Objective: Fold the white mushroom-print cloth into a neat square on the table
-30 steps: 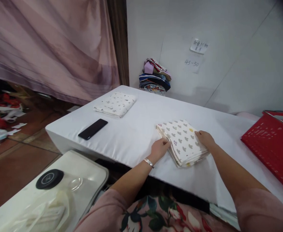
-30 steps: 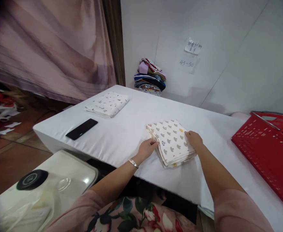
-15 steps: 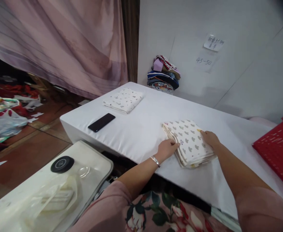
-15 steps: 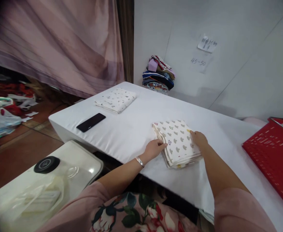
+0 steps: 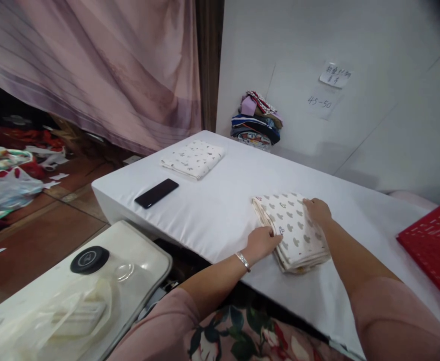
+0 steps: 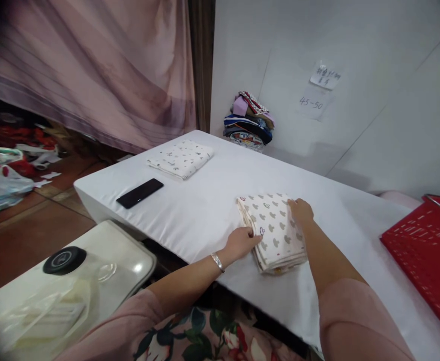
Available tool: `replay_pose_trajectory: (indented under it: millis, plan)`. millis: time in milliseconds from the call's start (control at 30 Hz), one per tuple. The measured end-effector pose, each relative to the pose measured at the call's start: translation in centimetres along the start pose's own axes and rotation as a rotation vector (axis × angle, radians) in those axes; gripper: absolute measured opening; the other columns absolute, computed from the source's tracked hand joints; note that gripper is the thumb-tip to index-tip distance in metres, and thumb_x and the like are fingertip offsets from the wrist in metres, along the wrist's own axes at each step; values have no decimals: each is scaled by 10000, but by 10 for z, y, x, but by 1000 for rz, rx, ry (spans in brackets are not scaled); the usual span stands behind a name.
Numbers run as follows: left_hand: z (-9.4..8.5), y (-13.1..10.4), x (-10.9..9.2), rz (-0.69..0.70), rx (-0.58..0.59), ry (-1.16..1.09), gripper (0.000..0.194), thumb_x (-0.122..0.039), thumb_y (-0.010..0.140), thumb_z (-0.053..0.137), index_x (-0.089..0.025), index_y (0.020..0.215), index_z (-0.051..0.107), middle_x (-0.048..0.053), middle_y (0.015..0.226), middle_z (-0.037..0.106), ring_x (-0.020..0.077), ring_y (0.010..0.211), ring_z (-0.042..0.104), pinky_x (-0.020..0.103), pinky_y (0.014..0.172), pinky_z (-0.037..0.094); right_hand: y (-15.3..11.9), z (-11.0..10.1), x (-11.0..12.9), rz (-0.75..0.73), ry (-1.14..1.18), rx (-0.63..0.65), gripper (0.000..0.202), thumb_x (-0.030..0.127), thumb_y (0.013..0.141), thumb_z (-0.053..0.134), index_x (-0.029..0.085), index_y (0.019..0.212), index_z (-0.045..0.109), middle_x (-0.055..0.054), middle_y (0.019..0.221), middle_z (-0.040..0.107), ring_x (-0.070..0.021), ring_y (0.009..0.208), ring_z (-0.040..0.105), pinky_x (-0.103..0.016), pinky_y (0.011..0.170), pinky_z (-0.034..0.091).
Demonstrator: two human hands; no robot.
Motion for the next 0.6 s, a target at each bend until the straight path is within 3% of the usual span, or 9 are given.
replay_pose_trajectory:
  millis: [133,367,600]
  plan:
    - [2,-1,-1,10,11,33,319,-491,802,509,-204,782,648,31,813,677,182,753,602,250,606,378,6,5,-6,32,-6,14,514,434,915,294,90,1080,639,-202,1138,629,-295,1033,592,-338,765,450]
    - [0,-5,-3,30,5,-14,457,-614,818,444,-208,774,646,22,774,672,175,722,597,253,591,368,22,4,11,-7,4,76,592,567,886,298,117,982,670,-185,1045,663,-302,946,617,-354,739,461]
    - [3,-3,-2,35,-10,38,401,-566,823,475,-211,766,652,21,772,680,172,719,597,251,583,356,29,11,21,26,-29,10,537,448,918,277,91,1150,603,-219,1163,607,-327,1099,552,-424,855,441]
Point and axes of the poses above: each hand's wrist, its own y-axis towards the middle knuckle, its own z-axis out of the palm, x = y × z, the point moved 10 cm from there along y, towards the middle knuckle
